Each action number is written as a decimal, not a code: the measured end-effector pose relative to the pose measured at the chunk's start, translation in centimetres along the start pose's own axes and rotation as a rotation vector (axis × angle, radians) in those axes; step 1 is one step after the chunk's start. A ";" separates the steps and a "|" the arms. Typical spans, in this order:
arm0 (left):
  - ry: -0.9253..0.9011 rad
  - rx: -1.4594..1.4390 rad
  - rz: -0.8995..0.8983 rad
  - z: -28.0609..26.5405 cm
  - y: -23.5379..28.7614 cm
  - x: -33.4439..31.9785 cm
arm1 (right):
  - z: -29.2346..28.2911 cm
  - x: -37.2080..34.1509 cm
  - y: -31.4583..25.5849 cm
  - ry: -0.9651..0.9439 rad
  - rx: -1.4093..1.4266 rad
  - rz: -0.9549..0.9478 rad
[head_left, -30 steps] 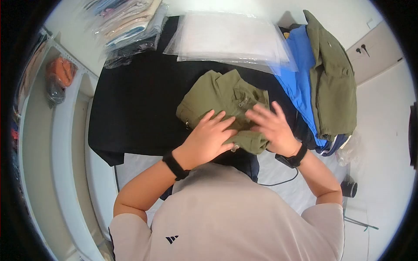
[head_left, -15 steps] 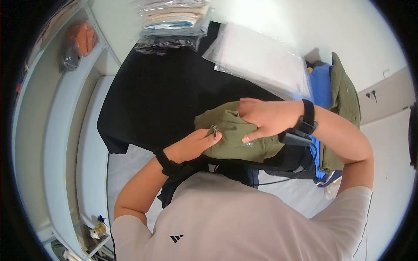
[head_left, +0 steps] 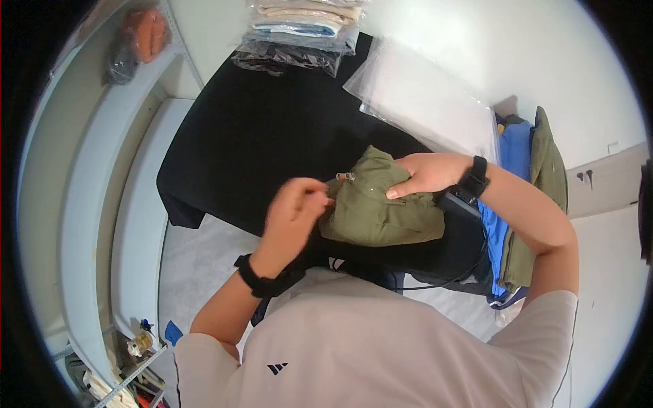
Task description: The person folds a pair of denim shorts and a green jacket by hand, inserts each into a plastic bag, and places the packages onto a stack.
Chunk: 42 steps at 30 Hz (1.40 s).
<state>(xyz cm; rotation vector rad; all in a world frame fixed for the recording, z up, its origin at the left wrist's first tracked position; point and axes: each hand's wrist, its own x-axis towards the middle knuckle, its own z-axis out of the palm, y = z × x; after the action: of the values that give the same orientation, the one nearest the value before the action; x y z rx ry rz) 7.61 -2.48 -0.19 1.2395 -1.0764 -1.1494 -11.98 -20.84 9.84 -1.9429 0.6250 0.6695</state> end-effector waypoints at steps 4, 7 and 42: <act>-0.072 0.059 -0.349 -3.2 0.0 -2.1 | 2.7 -2.2 1.3 0.204 0.072 -0.086; -0.342 -0.083 -0.374 -1.8 -0.5 -3.1 | 5.2 -3.8 1.3 0.382 0.064 -0.120; -0.886 0.466 0.592 6.6 10.6 9.9 | 21.0 -5.9 4.8 1.358 1.035 -0.539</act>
<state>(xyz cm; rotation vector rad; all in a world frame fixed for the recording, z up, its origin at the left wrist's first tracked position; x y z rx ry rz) 2.79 -13.20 10.53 0.6034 -2.2932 -0.9955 -23.46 -3.11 2.51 -1.1848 0.8891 -1.2361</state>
